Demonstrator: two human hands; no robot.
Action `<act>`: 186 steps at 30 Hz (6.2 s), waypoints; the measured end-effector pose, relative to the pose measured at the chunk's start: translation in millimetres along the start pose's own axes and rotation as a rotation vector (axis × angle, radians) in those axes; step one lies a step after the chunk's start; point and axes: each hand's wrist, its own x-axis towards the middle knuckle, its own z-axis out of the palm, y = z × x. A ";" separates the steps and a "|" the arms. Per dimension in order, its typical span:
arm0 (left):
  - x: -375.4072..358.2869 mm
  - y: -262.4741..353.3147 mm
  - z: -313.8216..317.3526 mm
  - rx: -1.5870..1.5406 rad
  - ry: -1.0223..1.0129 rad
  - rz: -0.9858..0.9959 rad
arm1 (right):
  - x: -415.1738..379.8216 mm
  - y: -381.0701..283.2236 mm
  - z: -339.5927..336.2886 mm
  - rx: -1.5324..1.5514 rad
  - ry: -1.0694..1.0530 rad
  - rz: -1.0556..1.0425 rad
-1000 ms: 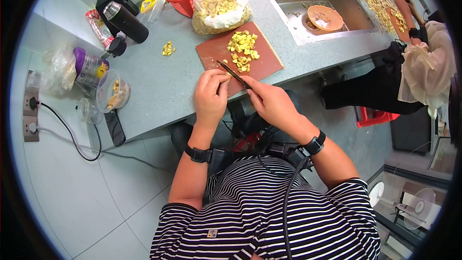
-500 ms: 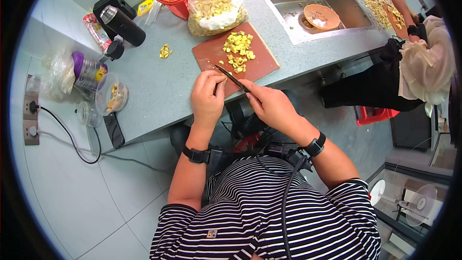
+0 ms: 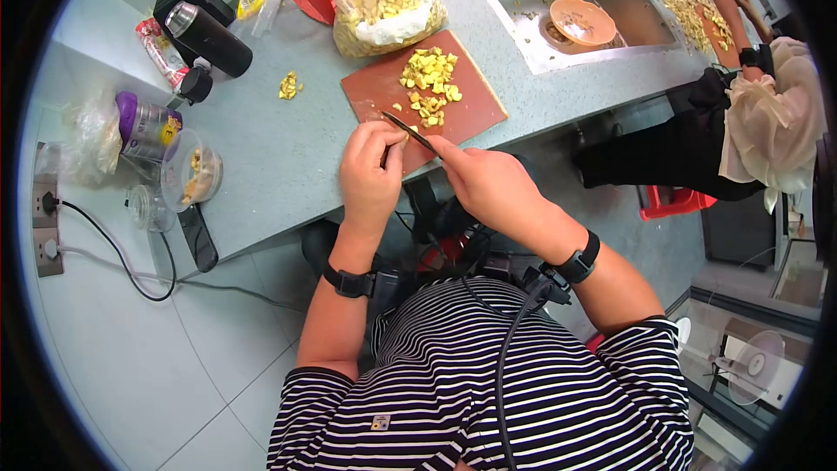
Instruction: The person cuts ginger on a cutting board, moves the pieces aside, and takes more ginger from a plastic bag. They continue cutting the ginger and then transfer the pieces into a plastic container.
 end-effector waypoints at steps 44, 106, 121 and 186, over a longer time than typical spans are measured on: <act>-3.1 2.1 3.1 0.062 0.054 -0.003 | -7.7 13.8 22.3 0.271 0.069 0.018; -2.4 -0.3 5.8 0.130 0.071 0.069 | 20.6 -2.5 8.0 -0.071 -0.066 -0.015; -2.8 1.8 3.1 0.078 0.100 0.039 | 22.4 12.1 12.5 -0.030 0.073 0.028; -3.6 4.8 1.8 0.083 0.082 0.014 | 2.8 11.7 17.7 0.167 0.114 0.012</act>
